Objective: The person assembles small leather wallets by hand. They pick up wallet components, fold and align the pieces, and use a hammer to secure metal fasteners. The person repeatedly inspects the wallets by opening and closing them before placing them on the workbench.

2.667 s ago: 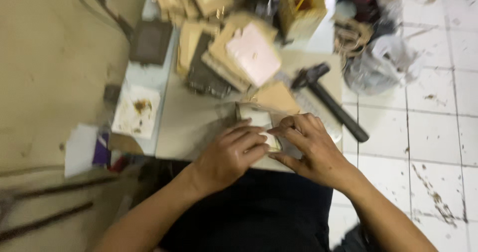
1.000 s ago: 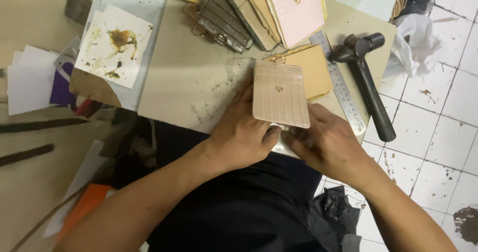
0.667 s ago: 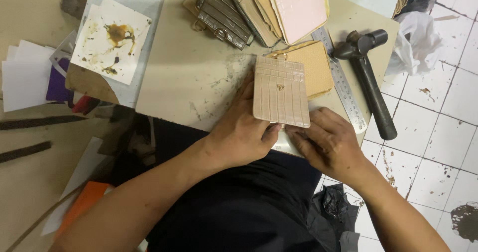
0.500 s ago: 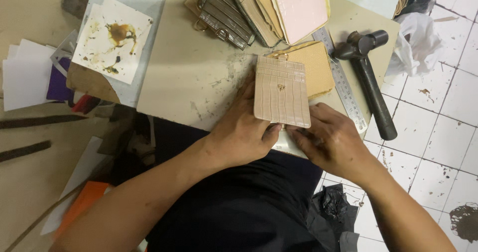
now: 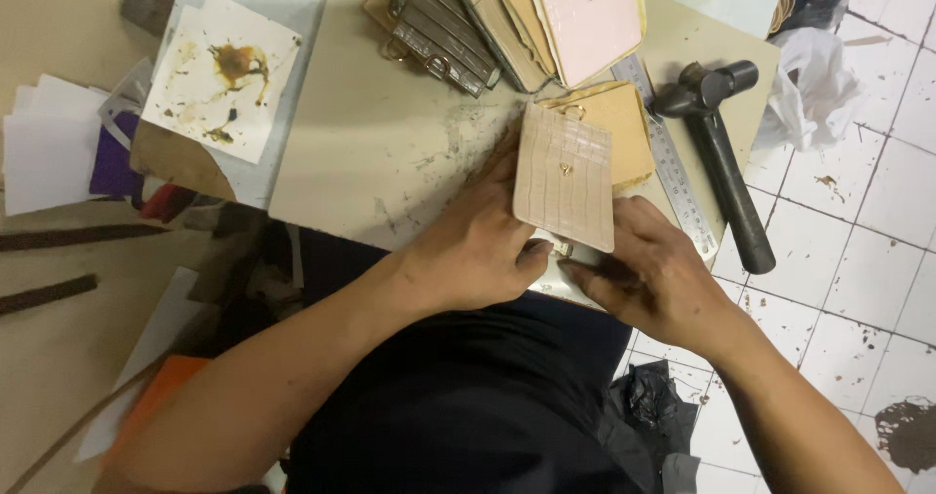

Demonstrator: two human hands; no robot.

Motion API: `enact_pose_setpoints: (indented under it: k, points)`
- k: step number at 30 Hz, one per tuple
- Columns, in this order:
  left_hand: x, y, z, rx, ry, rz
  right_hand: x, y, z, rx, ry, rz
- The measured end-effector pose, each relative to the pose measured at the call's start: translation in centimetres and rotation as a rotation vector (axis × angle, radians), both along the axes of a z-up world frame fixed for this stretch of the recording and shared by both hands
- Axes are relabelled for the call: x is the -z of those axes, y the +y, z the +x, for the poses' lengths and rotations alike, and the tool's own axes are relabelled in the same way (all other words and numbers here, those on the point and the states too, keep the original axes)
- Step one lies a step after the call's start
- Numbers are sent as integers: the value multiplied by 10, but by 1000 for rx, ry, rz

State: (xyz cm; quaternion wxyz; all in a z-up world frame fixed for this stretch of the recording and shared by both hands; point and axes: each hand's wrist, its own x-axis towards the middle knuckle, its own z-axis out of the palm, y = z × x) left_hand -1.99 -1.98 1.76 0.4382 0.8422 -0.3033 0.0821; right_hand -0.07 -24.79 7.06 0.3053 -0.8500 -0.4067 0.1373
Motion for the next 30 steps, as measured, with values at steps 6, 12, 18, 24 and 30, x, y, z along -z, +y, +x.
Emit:
enact_pose_setpoints:
  k: [6,12,18,24,30]
  points:
    - [-1,1,2,27,-20,-40,17,-3,-1,-153,-398,149]
    - [1,1,1,34,26,-15,22,-5,-1,-108,-296,105]
    - [-7,1,3,30,57,-11,-4,8,8,-57,-87,-59]
    - [10,8,6,15,-117,-42,-24,31,16,-35,10,-176]
    - [-10,23,4,132,138,159,-16,35,-8,20,-93,12]
